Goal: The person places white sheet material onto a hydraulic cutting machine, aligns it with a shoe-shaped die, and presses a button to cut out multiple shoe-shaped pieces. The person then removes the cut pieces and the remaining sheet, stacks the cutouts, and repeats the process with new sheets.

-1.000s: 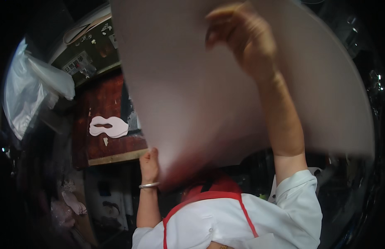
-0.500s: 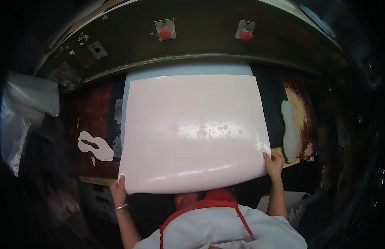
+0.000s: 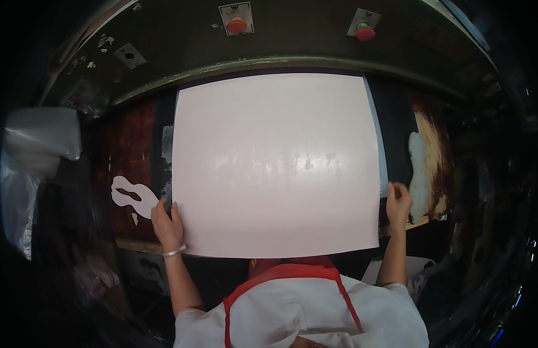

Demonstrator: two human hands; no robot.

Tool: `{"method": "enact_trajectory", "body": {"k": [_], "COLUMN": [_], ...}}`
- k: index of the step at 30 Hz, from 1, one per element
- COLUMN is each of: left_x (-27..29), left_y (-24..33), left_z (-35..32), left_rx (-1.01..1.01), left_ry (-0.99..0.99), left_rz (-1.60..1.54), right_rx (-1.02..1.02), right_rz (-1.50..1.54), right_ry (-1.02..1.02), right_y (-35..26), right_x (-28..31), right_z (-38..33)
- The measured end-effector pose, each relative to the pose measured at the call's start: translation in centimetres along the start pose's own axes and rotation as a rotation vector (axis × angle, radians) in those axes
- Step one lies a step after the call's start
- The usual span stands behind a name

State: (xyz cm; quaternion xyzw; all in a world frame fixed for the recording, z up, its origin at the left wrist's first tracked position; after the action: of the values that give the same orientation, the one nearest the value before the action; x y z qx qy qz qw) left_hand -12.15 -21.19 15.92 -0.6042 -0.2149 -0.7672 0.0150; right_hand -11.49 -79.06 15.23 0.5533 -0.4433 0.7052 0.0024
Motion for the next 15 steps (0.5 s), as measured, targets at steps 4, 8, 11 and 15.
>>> {"method": "enact_trajectory", "body": {"k": [4,8,11,15], "left_x": [0.7,0.0,-1.5,-3.2], "left_y": [-0.6,1.2,2.3,2.7], "left_z": [-5.1,-2.0,1.0,2.8], "left_rx": [0.066,0.163,0.173,0.022], "left_ry": [-0.02,-0.013,0.005,0.044], "left_rz": [-0.053,-0.197,-0.229,-0.126], "right_rx": [-0.034,0.019,0.196,0.442], "right_rz": [0.188,0.24,0.205,-0.45], "right_ry": [-0.047,0.035,0.064,0.229], "right_y": [1.5,-2.6,-3.6,1.2], "right_x": [-0.4,-0.7,-1.2,0.5], "right_z": [-5.9,-3.9,-0.3,3.6]}}
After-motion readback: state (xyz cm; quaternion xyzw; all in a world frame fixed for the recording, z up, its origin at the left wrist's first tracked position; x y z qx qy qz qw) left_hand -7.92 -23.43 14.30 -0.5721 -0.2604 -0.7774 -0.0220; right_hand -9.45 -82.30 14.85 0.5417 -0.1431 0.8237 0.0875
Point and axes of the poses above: each hand's wrist, its own z-axis towards the middle knuckle, its own x-axis out of the back of the hand, y = z × x, the point moved 1 cm from there along z, towards the middle knuckle, and after that the axes turned 3 degrees about -x, right-handed, at the moved point
